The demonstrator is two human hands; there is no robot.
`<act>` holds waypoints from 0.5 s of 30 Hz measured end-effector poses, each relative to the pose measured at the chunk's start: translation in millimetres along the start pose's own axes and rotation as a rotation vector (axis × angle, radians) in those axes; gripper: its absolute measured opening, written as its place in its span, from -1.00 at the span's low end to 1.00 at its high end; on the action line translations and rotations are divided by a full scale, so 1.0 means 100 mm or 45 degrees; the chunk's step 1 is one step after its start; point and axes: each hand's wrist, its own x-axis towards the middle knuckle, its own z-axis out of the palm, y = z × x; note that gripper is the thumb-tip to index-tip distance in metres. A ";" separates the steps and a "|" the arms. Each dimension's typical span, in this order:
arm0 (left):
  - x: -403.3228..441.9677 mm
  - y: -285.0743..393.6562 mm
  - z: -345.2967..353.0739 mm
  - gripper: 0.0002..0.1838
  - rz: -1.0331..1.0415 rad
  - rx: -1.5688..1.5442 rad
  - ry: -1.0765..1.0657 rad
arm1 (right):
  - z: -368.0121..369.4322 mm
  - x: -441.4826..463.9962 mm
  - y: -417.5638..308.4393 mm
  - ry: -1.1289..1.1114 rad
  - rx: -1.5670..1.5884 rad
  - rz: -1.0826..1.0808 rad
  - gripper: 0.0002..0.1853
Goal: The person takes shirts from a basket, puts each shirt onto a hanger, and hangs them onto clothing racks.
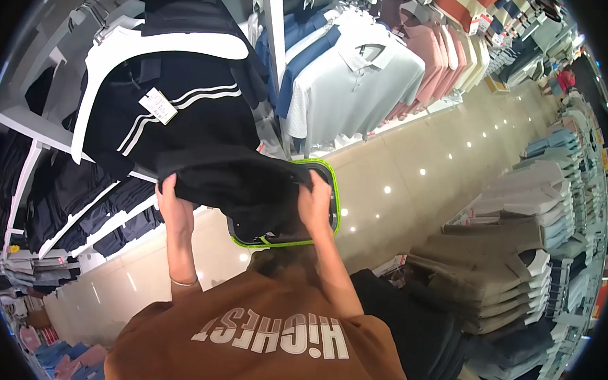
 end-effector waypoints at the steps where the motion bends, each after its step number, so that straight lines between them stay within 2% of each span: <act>1: 0.00 -0.07 -0.11 -0.56 -0.050 0.273 0.159 | -0.04 0.09 -0.13 0.025 0.128 -0.024 -0.79; 3: -0.09 -0.10 -0.14 -0.52 -0.090 0.829 0.427 | -0.14 0.19 -0.52 0.027 0.421 -0.032 -0.71; 4: -0.06 -0.17 -0.30 -0.56 -0.077 0.985 0.228 | -0.17 0.23 -0.58 -0.023 0.464 -0.038 -0.71; 6: -0.11 -0.18 -0.42 -0.64 -0.337 1.381 -0.134 | -0.24 0.32 -0.66 -0.128 0.543 -0.059 -0.71; 7: -0.17 -0.26 -0.44 -0.66 -0.322 1.441 -0.161 | -0.28 0.33 -0.74 -0.194 0.410 -0.019 -0.73; 8: -0.23 -0.40 -0.47 -0.68 -0.307 1.501 -0.185 | -0.27 0.35 -0.77 -0.247 0.470 -0.057 -0.71; 10: -0.33 -0.42 -0.25 -0.63 -0.191 1.476 -0.214 | -0.18 0.38 -0.85 -0.353 0.590 -0.127 -0.65; 12: -0.32 -0.38 0.06 -0.53 0.082 1.257 -0.465 | -0.15 0.40 -0.92 -0.450 0.550 -0.103 -0.72; 15: -0.29 -0.24 0.59 -0.53 0.121 1.099 -0.479 | -0.18 0.49 -0.94 -0.630 0.434 -0.099 -0.74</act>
